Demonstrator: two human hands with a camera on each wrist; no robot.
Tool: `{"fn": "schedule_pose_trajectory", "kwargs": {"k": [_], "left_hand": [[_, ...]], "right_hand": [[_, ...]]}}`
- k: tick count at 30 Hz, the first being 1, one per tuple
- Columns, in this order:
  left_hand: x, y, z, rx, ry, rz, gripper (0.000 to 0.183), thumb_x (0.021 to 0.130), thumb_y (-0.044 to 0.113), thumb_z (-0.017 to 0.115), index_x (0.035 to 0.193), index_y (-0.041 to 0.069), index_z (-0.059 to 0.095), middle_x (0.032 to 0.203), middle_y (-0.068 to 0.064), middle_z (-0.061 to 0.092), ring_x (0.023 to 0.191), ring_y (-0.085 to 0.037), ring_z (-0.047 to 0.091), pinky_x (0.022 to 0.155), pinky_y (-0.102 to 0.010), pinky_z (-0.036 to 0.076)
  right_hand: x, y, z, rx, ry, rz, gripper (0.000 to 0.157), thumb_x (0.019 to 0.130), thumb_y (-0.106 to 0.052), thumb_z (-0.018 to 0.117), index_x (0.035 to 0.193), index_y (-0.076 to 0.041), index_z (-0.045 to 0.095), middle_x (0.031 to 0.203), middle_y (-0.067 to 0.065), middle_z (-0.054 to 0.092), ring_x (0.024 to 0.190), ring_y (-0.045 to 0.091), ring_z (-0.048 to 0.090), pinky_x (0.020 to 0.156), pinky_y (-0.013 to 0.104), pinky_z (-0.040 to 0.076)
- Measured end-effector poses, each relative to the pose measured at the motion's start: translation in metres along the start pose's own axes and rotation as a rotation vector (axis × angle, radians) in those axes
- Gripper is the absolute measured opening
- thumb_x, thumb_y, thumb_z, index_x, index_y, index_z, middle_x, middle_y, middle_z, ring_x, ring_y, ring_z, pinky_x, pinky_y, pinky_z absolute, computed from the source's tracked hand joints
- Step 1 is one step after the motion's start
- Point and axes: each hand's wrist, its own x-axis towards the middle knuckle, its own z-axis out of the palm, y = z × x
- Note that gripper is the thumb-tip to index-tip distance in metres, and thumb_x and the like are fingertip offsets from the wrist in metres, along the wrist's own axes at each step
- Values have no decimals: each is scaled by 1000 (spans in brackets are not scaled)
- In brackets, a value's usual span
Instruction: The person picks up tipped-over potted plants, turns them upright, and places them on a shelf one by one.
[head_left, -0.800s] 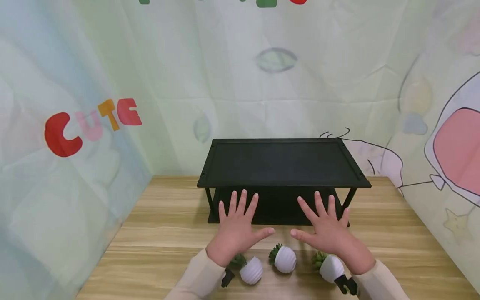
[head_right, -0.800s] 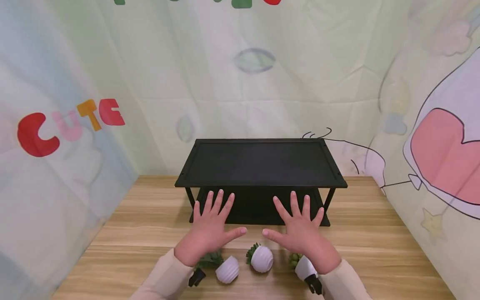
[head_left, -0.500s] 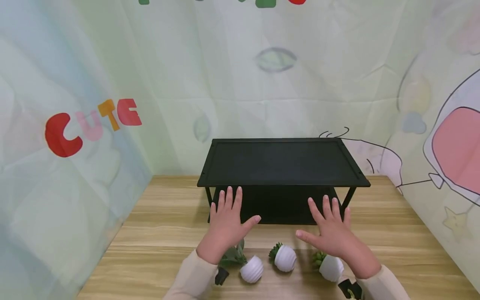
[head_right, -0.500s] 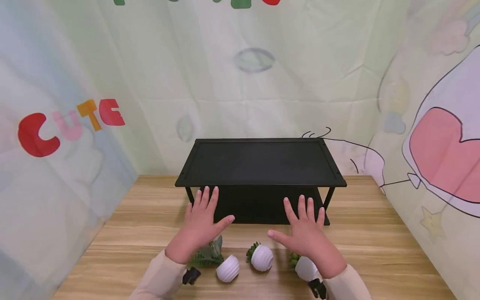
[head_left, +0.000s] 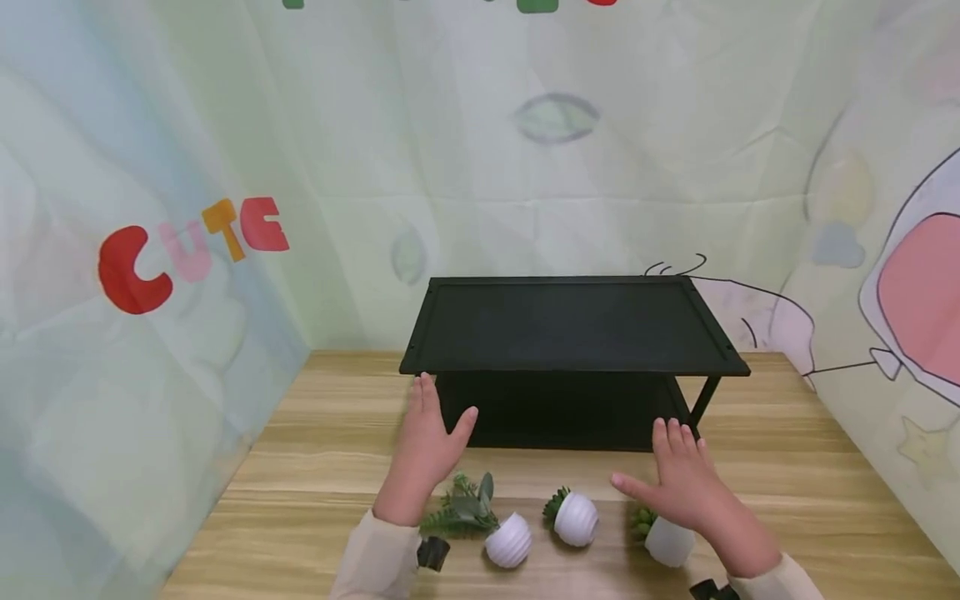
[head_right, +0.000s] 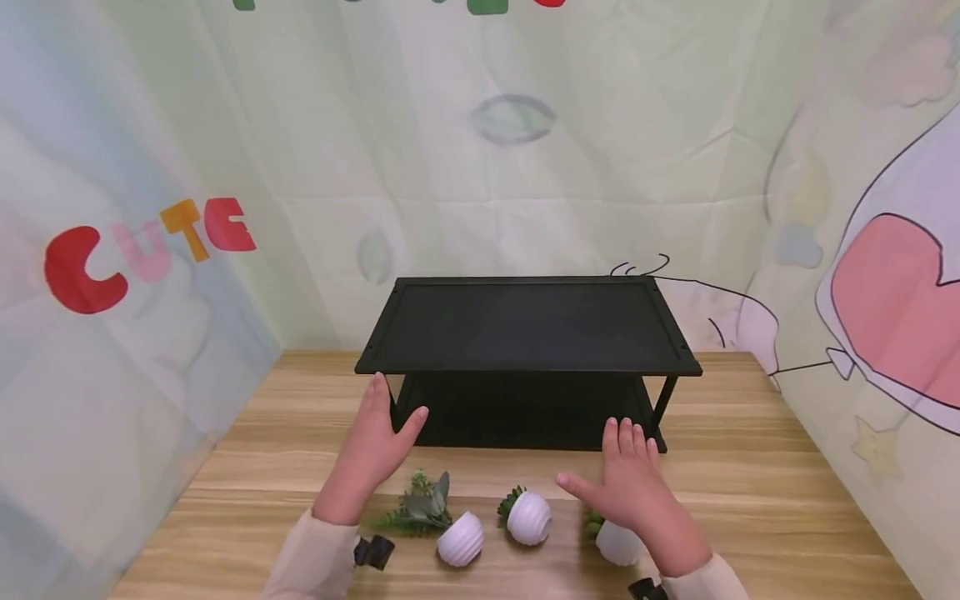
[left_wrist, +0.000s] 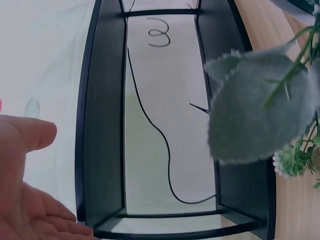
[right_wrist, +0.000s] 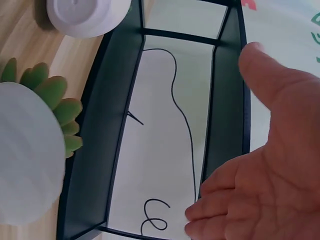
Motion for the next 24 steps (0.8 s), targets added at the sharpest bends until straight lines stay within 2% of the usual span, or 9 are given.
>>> {"fn": "schedule_pose_trajectory", "kwargs": {"k": [8,15,19,24], "left_hand": [[11,-13,-3,-87,80,-59,77,93,37,51,145,-5,12,150,-25,17,137,-39,20,106,-53,26],[18,-23,-3,-139,234,-80,58,94,23,51,138,-10,33,137,-30,40,126,-42,39,100,-51,36],[22,-30,-1,-161,310,-87,51,93,19,53,133,-10,41,127,-31,50,115,-43,51,92,-51,43],[28,-39,2,-213,303,-122,50,94,19,52,133,-9,41,128,-31,49,114,-41,53,90,-48,45]], "right_hand": [[-1,11,4,-50,-38,74,110,77,-69,53,131,24,26,131,45,33,123,58,29,100,66,17],[-2,16,8,-20,-84,153,114,72,-73,56,128,24,32,128,43,37,116,57,39,91,60,37],[-1,19,10,-11,-114,190,112,72,-71,58,123,25,36,123,43,42,111,53,46,87,57,41],[-3,22,13,-4,-130,216,107,72,-69,60,121,24,40,118,41,46,107,51,49,85,56,43]]}}
